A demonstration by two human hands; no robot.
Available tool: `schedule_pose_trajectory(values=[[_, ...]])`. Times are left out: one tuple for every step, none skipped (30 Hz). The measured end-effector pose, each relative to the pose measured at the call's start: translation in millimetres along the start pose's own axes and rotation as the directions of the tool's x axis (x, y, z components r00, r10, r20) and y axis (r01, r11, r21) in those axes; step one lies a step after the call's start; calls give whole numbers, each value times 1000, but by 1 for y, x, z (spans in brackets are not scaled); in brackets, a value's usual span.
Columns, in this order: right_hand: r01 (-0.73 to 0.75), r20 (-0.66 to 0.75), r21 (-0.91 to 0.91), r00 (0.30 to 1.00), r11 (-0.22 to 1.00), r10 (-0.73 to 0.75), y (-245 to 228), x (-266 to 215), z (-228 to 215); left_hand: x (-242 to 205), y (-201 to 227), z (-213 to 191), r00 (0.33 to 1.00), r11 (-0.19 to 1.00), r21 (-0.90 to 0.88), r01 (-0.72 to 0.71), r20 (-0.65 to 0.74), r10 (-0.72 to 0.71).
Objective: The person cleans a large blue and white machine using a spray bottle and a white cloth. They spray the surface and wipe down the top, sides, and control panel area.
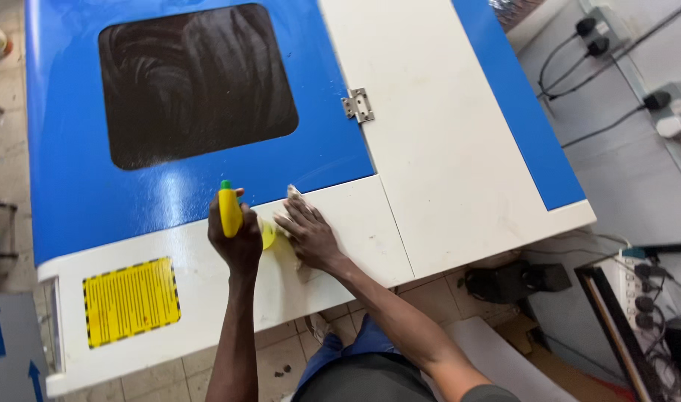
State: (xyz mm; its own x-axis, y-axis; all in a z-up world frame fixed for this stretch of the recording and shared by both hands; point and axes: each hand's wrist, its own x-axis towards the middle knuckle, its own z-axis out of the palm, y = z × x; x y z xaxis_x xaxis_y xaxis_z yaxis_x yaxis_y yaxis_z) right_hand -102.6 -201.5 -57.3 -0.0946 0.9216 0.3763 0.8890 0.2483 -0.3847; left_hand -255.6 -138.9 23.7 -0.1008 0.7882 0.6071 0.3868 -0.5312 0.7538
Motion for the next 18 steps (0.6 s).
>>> schedule_pose_trajectory(values=[[-19,-15,-7,1000,1000,18,14,-11,-13,3,-5,1,1000,1000,-14,-12,17,12],[-86,-57,-10,995,996,85,25,-30,-27,1,-8,1,1000,1000,4,-12,26,12],[-152,-99,-11,984,988,150,37,-49,-39,-1,-13,2,999,1000,22,-12,35,11],[-171,-100,-19,981,985,169,69,-61,-53,2,-9,6,999,1000,10,-9,52,9],[-240,-179,-146,961,960,213,101,-73,-67,7,-7,10,999,1000,7,-14,29,14],[-302,-247,-260,939,917,239,129,-88,-80,7,-3,8,1000,1000,18,-10,0,10],[-309,-235,-260,939,915,251,156,-93,-98,12,-2,19,1000,1000,21,2,11,-2],[-383,-305,-302,906,873,291,180,-99,-113,17,-2,27,1000,999,33,-13,-14,13],[-454,-375,-340,869,824,324,205,-104,-128,22,-2,37,999,999,45,-27,-38,29],[-450,-369,-341,872,825,323,220,-105,-135,26,-4,46,999,999,49,-21,-40,23],[-514,-384,-331,839,791,385,235,-105,-142,31,-6,56,999,999,50,-19,-34,21],[-572,-396,-319,805,756,442,252,-101,-148,38,-9,66,999,998,55,-18,-33,20],[-565,-390,-319,810,761,438,267,-93,-150,43,-8,76,999,998,62,-13,-39,15],[-589,-403,-316,793,744,457,284,-82,-150,49,-8,86,999,999,53,1,-34,1],[-612,-416,-313,776,726,475,301,-70,-150,56,-8,97,999,999,44,15,-29,-14],[-602,-407,-309,783,736,470,320,-56,-153,60,-10,105,999,998,56,18,-39,-16],[-603,-407,-303,782,738,472,339,-41,-155,65,-13,114,999,998,56,21,-27,-19],[-603,-403,-297,782,741,475,357,-25,-155,69,-17,123,1000,998,59,25,-15,-24]])
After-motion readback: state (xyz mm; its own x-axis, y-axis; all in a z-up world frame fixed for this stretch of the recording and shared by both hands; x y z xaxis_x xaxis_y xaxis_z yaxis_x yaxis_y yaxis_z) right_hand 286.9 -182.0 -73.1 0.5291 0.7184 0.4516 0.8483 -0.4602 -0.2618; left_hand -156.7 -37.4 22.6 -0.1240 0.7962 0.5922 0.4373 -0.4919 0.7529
